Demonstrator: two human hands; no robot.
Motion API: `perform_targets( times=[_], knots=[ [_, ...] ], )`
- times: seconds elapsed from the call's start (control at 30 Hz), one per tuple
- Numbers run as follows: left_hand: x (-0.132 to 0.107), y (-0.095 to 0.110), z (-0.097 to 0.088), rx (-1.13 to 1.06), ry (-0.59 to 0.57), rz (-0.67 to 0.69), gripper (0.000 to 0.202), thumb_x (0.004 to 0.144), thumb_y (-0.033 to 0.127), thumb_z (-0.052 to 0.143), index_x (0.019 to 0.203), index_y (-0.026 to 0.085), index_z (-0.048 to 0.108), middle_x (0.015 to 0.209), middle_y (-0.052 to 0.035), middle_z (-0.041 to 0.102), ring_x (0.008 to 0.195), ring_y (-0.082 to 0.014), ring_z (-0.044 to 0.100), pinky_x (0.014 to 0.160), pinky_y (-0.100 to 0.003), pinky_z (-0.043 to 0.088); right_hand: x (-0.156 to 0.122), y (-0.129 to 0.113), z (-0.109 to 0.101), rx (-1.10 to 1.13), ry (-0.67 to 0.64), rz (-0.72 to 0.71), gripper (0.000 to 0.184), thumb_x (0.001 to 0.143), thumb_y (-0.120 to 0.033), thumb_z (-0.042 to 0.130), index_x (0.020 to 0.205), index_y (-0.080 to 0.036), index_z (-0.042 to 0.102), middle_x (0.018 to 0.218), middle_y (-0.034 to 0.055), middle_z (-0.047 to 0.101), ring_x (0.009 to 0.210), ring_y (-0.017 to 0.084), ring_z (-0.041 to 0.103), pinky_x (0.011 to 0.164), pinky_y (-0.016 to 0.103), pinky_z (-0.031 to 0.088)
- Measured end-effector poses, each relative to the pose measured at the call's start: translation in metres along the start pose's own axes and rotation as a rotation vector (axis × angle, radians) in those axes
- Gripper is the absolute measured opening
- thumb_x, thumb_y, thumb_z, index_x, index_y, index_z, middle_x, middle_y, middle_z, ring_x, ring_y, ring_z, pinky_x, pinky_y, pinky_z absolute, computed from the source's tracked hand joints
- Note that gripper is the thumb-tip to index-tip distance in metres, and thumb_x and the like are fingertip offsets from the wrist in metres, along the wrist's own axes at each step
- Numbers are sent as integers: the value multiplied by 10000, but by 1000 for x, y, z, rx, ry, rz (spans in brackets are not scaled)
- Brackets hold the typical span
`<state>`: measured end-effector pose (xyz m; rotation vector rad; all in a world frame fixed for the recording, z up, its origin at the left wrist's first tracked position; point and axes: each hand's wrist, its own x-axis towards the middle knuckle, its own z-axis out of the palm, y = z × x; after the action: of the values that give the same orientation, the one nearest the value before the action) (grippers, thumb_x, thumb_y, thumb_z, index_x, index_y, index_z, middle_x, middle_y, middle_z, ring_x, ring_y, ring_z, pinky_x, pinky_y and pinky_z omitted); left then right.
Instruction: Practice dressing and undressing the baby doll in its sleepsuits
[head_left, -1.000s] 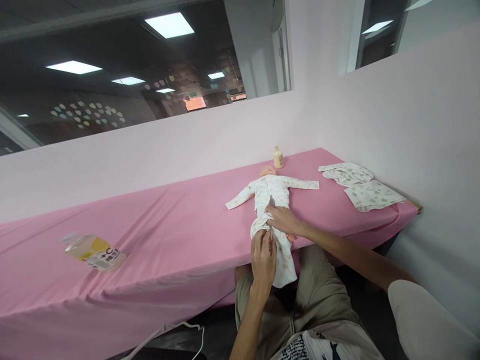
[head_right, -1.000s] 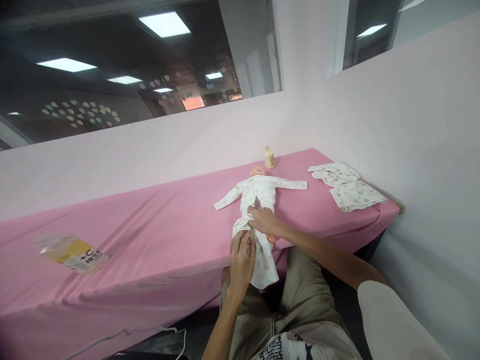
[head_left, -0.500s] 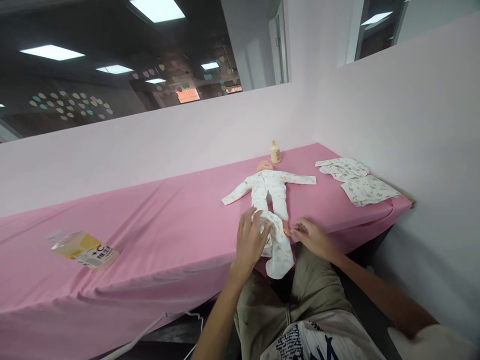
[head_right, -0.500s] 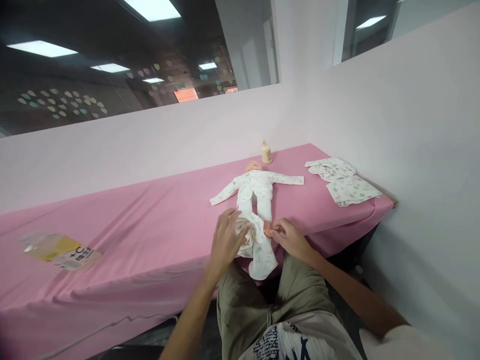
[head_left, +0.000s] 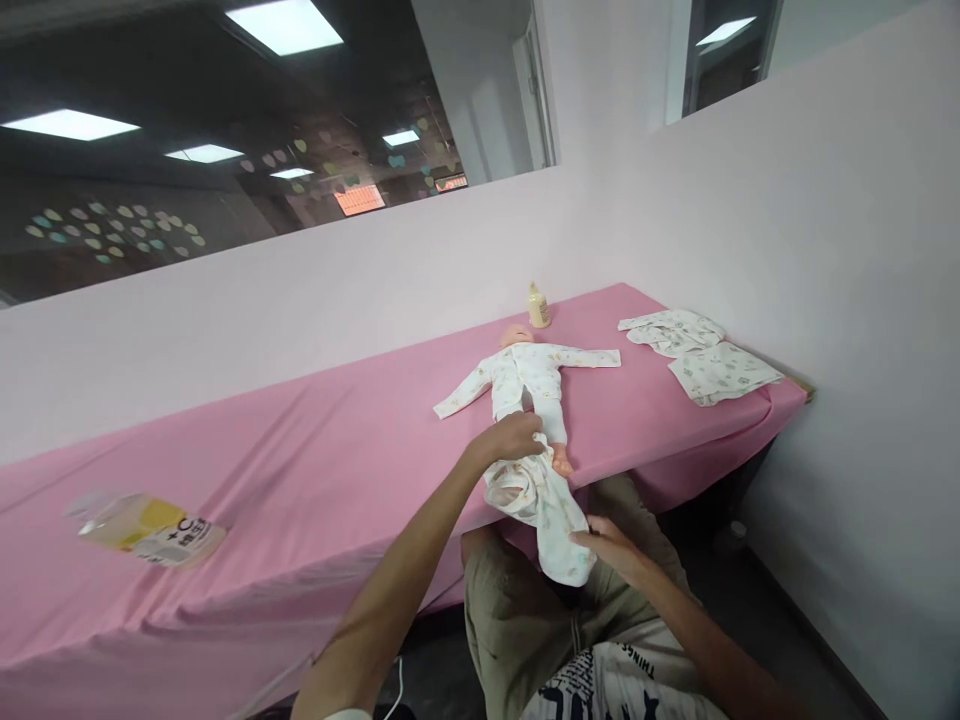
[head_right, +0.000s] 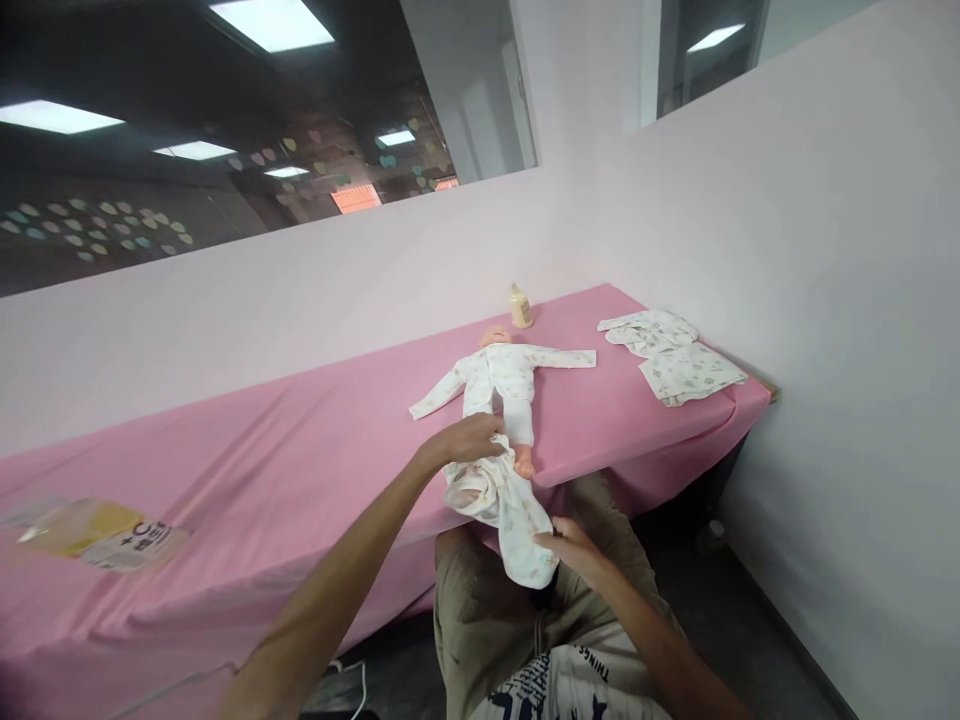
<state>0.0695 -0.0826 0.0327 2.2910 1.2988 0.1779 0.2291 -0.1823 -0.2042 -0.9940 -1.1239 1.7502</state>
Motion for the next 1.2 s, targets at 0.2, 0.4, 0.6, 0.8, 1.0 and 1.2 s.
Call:
perform_targets(
  times=[0.2, 0.4, 0.6, 0.8, 1.0, 1.2],
  knots=[
    [-22, -9, -18, -684, 53, -238, 88, 678, 212, 620, 711, 162, 554, 669, 1, 585, 590, -131, 530, 523, -228, 357, -38, -52, -14, 76, 166, -117, 364, 711, -474, 730, 937, -193, 681, 810, 31, 696, 713, 211, 646, 641, 324, 507],
    [-18, -37, 4, -1246, 267, -257, 236, 579, 102, 580, 814, 99, 592, 675, -39, 655, 572, -135, 589, 522, -218, 427, -42, -113, -27, 106, 429, -365, 391, 734, -449, 713, 1024, -211, 606, 941, 40, 668, 778, 186, 612, 635, 267, 487],
    [-12, -42, 23, -1484, 322, -187, 395, 586, 126, 552, 972, 84, 626, 761, -73, 700, 748, -233, 683, 697, -323, 547, -4, -148, -34, -168, 613, -437, 380, 771, -417, 607, 1079, -196, 575, 1057, 93, 639, 954, 236, 611, 798, 363, 512],
    [-9, -34, 25, -1557, 299, -187, 215, 757, 245, 599, 913, 107, 649, 804, -94, 721, 866, -261, 696, 792, -342, 561, 46, -197, -6, -513, 185, -574, 414, 841, -348, 583, 1238, -232, 562, 1359, 83, 534, 1312, 229, 429, 1115, 431, 308],
    [-9, -39, 22, -1496, 282, -115, 232, 838, 307, 620, 954, 109, 656, 772, -67, 713, 712, -186, 689, 680, -272, 557, 86, -232, 16, -453, -506, -260, 287, 832, -338, 630, 1056, -158, 647, 1021, 55, 663, 918, 150, 600, 856, 305, 471],
    [-11, -47, 25, -1443, 140, -217, 313, 827, 356, 645, 988, 90, 674, 843, -115, 725, 851, -245, 700, 781, -333, 560, 86, -231, 22, -326, -449, -234, 161, 790, -273, 656, 864, -134, 622, 773, -2, 626, 670, 99, 549, 633, 228, 434]
  ],
)
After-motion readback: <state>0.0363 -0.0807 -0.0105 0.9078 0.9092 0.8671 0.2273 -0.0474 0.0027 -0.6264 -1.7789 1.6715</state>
